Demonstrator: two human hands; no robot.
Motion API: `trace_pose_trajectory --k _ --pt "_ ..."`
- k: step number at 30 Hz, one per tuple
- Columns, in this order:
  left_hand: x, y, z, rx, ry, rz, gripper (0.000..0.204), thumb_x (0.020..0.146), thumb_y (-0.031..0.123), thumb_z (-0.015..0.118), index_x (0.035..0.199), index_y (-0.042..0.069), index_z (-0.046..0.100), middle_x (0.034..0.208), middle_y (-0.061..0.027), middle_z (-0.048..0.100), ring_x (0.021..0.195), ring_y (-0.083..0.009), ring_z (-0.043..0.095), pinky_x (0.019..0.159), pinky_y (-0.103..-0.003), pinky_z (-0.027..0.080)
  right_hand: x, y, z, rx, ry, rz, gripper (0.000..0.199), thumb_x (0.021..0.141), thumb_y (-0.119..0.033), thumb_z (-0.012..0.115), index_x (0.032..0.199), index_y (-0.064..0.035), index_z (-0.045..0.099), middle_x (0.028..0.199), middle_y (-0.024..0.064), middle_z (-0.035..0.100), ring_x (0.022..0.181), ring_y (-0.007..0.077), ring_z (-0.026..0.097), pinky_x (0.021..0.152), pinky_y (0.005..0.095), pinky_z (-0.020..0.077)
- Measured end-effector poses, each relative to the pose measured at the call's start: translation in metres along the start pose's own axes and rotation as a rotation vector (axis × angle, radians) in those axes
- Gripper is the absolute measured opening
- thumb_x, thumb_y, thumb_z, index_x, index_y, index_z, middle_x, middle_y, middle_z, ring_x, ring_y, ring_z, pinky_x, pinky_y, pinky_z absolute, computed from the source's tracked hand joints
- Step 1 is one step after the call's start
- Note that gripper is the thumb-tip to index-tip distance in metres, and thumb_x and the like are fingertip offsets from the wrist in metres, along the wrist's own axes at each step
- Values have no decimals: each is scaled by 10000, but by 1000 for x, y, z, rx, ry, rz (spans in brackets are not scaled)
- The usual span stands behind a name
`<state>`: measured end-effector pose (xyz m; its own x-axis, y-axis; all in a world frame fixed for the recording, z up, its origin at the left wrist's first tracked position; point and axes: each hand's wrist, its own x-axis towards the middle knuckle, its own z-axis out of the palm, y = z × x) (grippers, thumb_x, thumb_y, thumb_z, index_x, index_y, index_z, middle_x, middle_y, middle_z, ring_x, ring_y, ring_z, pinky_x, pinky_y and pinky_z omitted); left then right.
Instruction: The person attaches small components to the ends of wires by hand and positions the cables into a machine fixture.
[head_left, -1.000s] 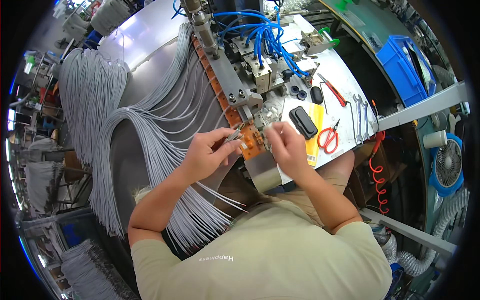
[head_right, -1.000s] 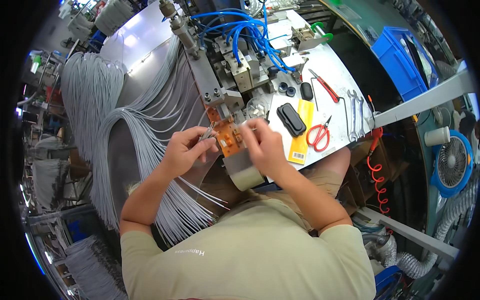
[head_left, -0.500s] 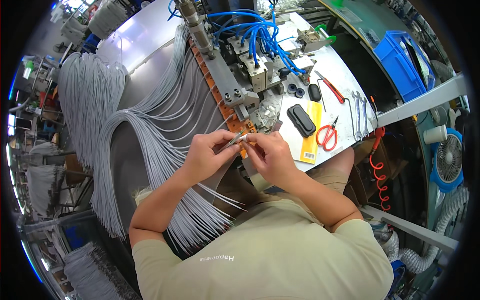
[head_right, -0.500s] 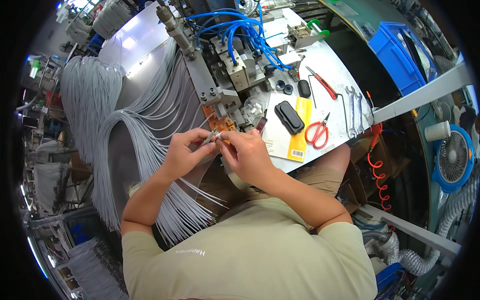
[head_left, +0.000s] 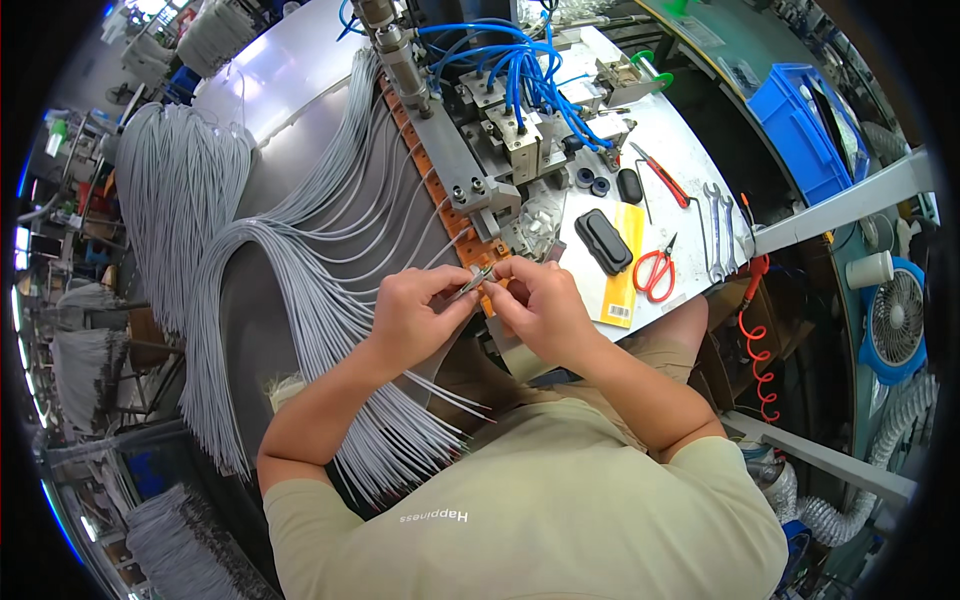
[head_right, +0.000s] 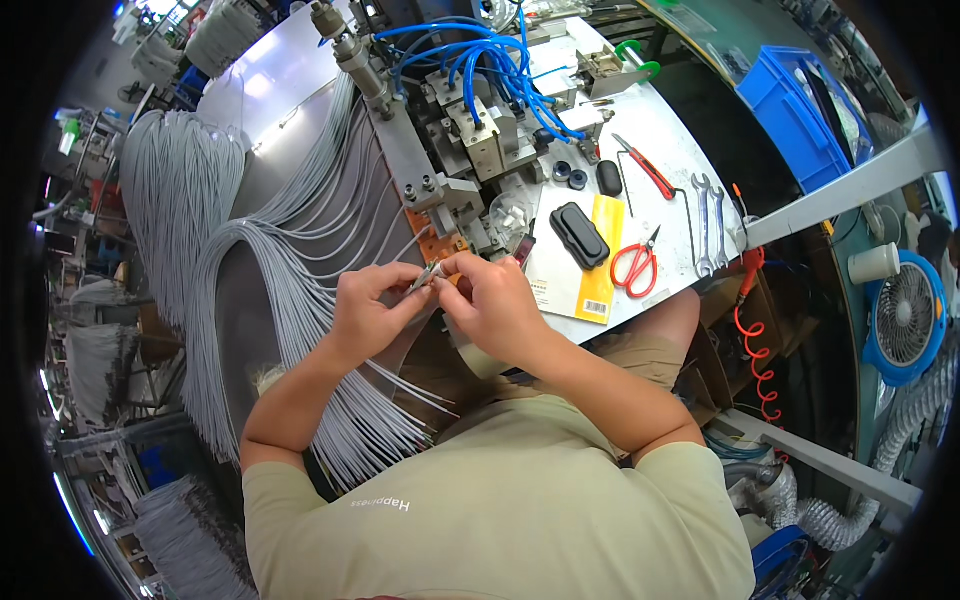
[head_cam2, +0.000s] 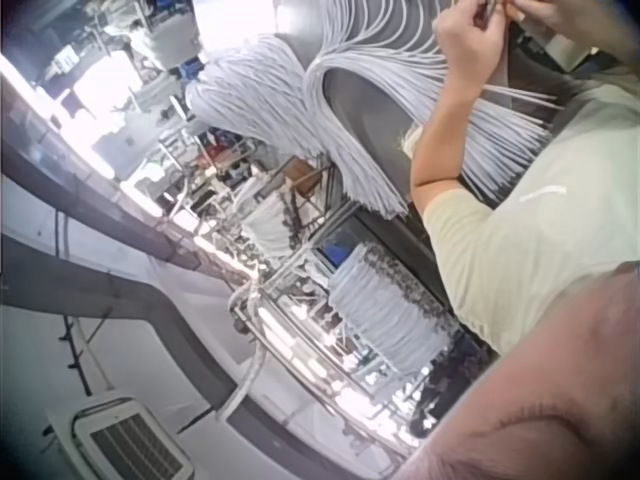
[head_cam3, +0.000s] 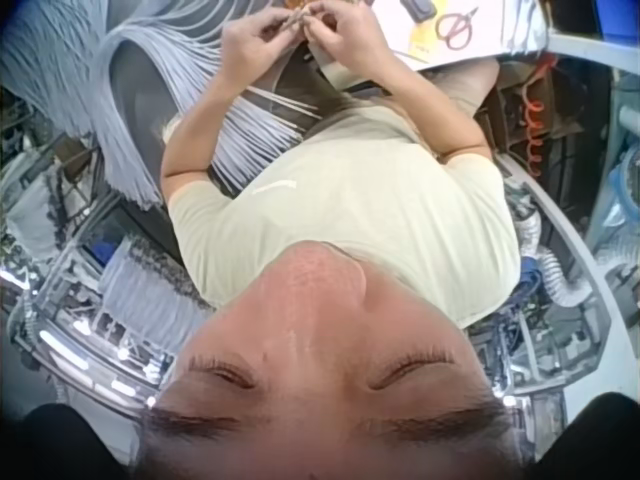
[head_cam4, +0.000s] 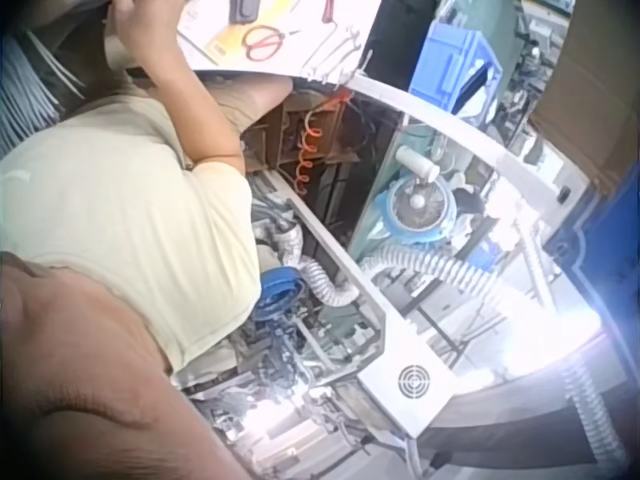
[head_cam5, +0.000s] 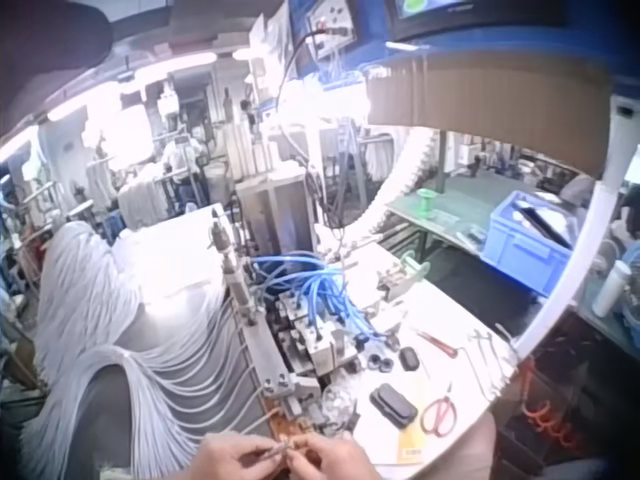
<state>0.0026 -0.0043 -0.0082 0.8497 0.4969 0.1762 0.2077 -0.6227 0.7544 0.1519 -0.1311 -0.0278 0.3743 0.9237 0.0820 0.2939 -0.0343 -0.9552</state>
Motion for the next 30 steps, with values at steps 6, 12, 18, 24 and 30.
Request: trace_pose_trajectory --k 6,12,18,24,30 --pt "3 1 -4 -122 -91 -46 142 894 84 694 1013 5 696 779 -61 688 714 -93 646 651 -244 504 4 3 -6 20 -57 -48 96 938 -99 658 944 -11 620 617 36 585 510 102 534 505 269 412" --pt "4 -4 -9 -490 -250 -277 130 936 51 636 1040 -22 664 855 -44 701 817 -78 652 721 -255 522 10 21 -10 -258 63 -508 127 898 -97 705 933 -32 602 699 68 567 579 210 519 613 340 421" --pt "3 1 -1 -72 38 72 142 889 30 692 1021 -21 680 847 -98 699 768 -144 678 706 -285 535 19 25 -7 -326 154 -438 157 886 -104 719 902 -37 578 718 64 563 600 228 502 651 354 411" --pt "1 8 -12 -81 -194 243 208 839 49 748 1031 -7 692 876 -144 701 733 -205 691 655 -282 532 21 61 -8 157 197 101 158 931 -128 685 891 -36 563 711 -7 560 599 104 507 583 277 399" --pt "4 18 -18 -207 -535 -51 230 853 41 726 1078 10 692 855 -105 691 662 -173 670 589 -269 516 32 62 -16 435 68 247 167 966 -185 649 911 -55 560 703 -51 534 611 41 483 542 219 364"
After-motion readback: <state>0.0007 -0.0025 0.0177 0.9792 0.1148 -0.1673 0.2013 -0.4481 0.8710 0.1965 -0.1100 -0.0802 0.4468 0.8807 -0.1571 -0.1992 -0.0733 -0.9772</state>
